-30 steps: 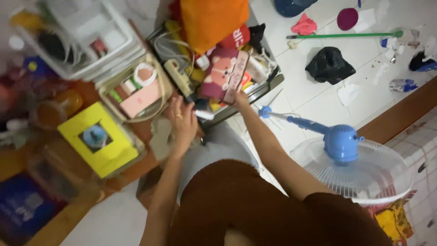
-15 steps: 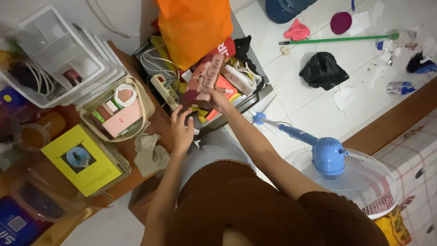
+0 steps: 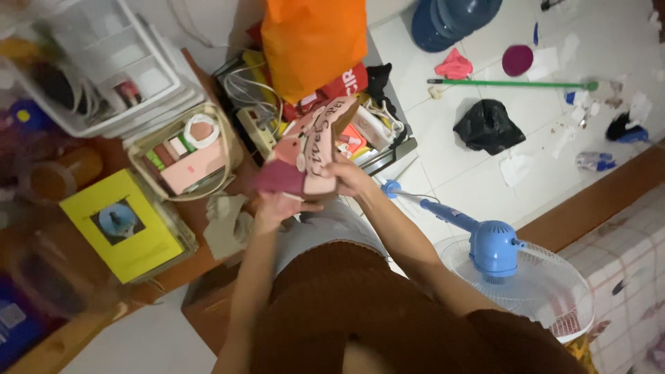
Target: The person picks up a black cloth, a yellow picture frame, a pink box, and a small white box from a cluttered surface. They walk to a shelf to place the white box, then return to pack a tissue pack and other items into an orange bag. Finally, they move a wooden stool and pick up a plastic bag from the floor.
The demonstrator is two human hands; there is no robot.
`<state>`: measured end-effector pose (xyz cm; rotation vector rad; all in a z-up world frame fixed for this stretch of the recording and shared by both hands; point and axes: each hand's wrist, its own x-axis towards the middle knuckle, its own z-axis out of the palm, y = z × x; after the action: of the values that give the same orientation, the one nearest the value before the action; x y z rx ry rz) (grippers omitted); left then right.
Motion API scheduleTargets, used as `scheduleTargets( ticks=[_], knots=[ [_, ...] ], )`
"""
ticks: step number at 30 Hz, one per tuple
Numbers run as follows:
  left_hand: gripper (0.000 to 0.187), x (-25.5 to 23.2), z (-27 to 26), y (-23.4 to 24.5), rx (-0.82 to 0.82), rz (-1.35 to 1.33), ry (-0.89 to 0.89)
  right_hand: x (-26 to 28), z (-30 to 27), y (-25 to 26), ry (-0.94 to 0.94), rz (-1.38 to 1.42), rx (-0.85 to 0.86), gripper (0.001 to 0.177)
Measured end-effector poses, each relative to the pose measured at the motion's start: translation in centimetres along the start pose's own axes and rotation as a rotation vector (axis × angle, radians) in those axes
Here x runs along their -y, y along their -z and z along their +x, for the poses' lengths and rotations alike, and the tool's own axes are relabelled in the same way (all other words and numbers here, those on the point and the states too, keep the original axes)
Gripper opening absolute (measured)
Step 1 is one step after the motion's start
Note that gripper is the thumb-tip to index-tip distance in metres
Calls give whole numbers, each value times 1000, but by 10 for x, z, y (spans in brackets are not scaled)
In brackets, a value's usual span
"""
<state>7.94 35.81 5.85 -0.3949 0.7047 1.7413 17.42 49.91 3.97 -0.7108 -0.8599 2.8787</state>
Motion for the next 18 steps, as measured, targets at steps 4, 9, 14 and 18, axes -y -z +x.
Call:
scheduleTargets(
  ticks=[4,9,14,18],
  knots=[
    [104,-27,-45,-8,-42,76,-79,-31,-13,27,-51,-52,88,64],
    [100,-70,-104,-13,-168,240,-217,-94,12,20,-175,-852,573,39],
    [100,-103,-191,-12,-328,317,-373,-111,17,-90,-358,-856,794,32],
    [77,-117,-203,143,-686,449,-557,-156,35,-119,-429,-904,917,23]
  ],
)
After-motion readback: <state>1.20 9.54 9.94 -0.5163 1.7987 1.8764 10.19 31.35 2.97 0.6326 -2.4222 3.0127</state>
